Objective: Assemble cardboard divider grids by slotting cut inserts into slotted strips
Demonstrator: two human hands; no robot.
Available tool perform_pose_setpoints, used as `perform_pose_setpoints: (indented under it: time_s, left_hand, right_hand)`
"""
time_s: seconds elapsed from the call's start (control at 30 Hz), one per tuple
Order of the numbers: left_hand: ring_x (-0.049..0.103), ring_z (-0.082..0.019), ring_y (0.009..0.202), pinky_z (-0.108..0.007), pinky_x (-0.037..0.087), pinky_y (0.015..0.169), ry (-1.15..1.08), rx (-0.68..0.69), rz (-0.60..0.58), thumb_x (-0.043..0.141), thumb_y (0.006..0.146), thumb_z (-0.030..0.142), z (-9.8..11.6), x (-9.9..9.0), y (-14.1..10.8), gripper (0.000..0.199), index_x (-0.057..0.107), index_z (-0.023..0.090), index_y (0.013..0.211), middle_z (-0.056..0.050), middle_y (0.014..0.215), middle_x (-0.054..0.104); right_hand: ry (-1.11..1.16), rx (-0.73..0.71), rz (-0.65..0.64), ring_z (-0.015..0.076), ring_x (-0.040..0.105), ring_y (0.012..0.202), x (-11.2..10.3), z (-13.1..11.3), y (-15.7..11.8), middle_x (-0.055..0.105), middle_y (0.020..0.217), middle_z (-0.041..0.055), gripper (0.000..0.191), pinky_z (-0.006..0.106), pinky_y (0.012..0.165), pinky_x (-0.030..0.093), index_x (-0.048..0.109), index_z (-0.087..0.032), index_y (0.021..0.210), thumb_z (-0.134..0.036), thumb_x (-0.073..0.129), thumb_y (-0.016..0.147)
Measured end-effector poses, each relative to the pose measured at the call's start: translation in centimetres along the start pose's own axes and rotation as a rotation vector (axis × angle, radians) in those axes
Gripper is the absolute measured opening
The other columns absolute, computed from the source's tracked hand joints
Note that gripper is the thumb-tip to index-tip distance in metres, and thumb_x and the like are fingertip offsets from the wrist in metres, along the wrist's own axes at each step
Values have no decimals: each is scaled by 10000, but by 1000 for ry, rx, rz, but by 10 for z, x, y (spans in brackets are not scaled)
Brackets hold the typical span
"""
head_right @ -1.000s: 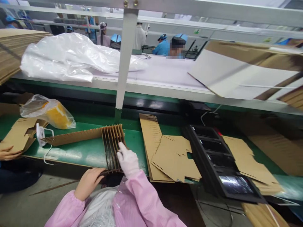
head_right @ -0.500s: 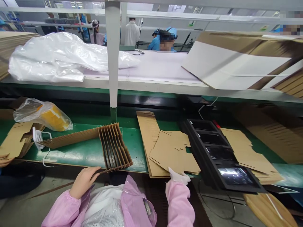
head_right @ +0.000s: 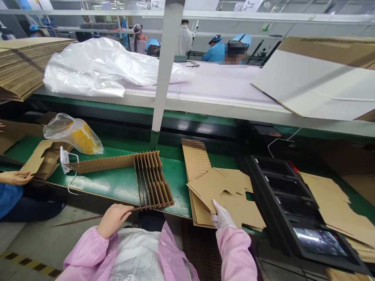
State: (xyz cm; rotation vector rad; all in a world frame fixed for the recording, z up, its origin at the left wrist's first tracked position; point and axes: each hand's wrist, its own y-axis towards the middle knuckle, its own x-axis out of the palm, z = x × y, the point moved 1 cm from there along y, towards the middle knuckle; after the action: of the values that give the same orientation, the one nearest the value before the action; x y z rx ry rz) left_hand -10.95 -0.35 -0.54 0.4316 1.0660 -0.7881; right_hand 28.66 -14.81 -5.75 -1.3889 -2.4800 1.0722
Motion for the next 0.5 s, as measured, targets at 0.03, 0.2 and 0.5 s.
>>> perform_pose_setpoints:
  time_s: [0.03,0.2,0.5]
  left_hand:
    - [672,-184,876,-298,483,796,6,3,1,488,900,196,-1,0,0,245,681,235,1046,-33,966,740]
    - [668,-184,845,-301,470,782,32,-11,4,507,903,208,0,2,0,214,682,233,1023,-26,927,738]
    - [670,-186,791,-294,450,735,37,-50,14,534,901,228,8,8,4,136,668,205,909,-27,835,729]
  right_hand:
    - [-126,-110,46,86,323,373,1,-8,-3,321,477,-79,357,230,375,303,420,-239,686,-557,573,740]
    - [-624,-703,244,226,537,697,5,-35,-52,501,658,51,256,411,749,490,633,-159,897,-304,562,698]
    - [-1050,-1277,-202,155,614,544,105,-25,-198,632,597,40,410,239,528,452,668,-183,928,-319,282,952]
